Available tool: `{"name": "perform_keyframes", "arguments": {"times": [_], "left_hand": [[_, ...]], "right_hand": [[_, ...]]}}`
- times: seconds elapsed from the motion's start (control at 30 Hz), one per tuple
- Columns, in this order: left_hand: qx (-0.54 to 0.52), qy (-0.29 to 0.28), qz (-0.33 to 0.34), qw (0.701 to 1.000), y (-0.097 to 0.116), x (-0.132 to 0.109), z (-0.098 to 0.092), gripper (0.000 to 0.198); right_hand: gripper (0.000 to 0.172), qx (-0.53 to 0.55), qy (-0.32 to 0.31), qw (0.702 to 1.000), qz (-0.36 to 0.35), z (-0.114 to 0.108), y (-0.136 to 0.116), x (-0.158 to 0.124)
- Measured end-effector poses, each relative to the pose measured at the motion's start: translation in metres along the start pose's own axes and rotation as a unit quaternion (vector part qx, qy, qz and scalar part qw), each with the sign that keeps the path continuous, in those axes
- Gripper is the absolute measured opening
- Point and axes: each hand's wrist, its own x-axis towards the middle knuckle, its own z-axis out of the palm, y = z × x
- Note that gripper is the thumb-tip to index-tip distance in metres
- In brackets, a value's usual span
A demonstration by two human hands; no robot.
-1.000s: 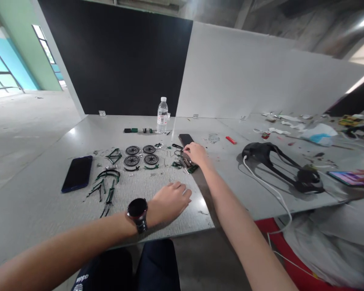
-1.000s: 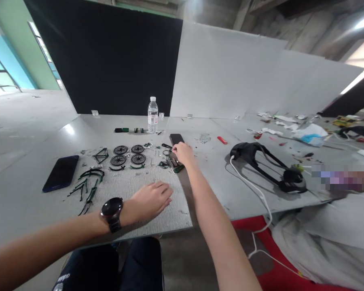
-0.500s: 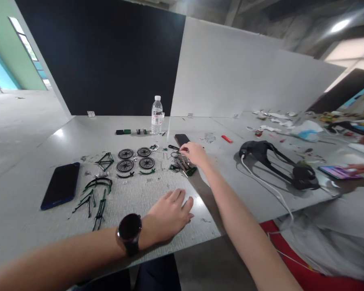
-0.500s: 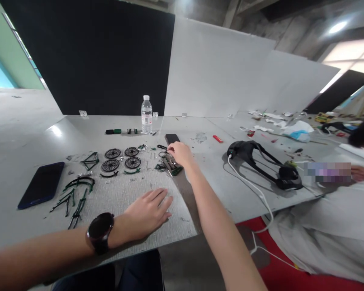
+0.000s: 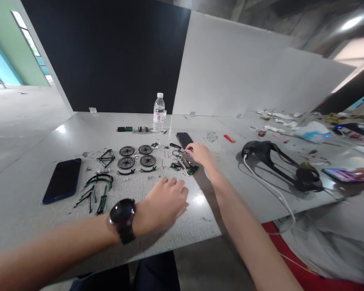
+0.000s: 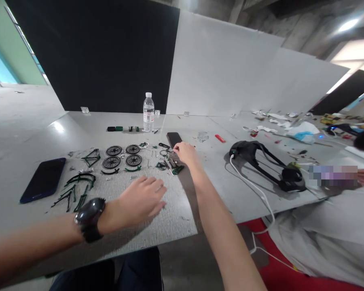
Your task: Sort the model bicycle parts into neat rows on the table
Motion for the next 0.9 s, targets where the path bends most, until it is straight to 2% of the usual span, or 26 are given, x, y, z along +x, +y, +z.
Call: {"name": "perform_keyframes", "arguments": {"times": [0.1, 0.23, 0.3, 0.33, 0.43, 0.63, 0.8, 0.9], "left_hand": [[-0.007, -0.030, -0.036, 0.999, -0.033, 0.023, -0.007, 0.031], [0.003, -0.031, -0.075, 0.997, -0.073, 0.068, -0.001, 0.027], [0.009, -0.028, -0.093, 0.995, -0.083, 0.090, 0.005, 0.028], [0.011, -0.026, -0.099, 0.995, -0.085, 0.099, 0.008, 0.036], [0.003, -0.021, -0.104, 0.994, -0.088, 0.121, 0.017, 0.040], [-0.021, -0.047, -0.125, 0.991, -0.093, 0.137, 0.029, 0.036], [-0.043, -0.058, -0.142, 0.987, -0.099, 0.137, 0.031, 0.036], [-0.058, -0.050, -0.148, 0.986, -0.103, 0.134, 0.025, 0.036]], "right_hand": [[0.024, 0.011, 0.002, 1.000, -0.002, 0.000, 0.001, 0.000], [0.024, 0.024, -0.003, 1.000, 0.005, 0.003, 0.003, 0.003], [0.023, 0.029, -0.006, 1.000, 0.011, 0.005, 0.003, 0.004], [0.023, 0.030, -0.006, 0.999, 0.013, 0.005, 0.003, 0.004], [0.025, 0.031, -0.009, 0.999, 0.010, 0.004, 0.005, 0.002], [0.032, 0.031, -0.015, 0.999, 0.009, -0.002, 0.018, 0.001], [0.020, 0.047, -0.052, 0.998, -0.007, -0.005, 0.027, 0.000], [0.013, 0.058, -0.070, 0.996, -0.012, -0.006, 0.026, 0.000]]}}
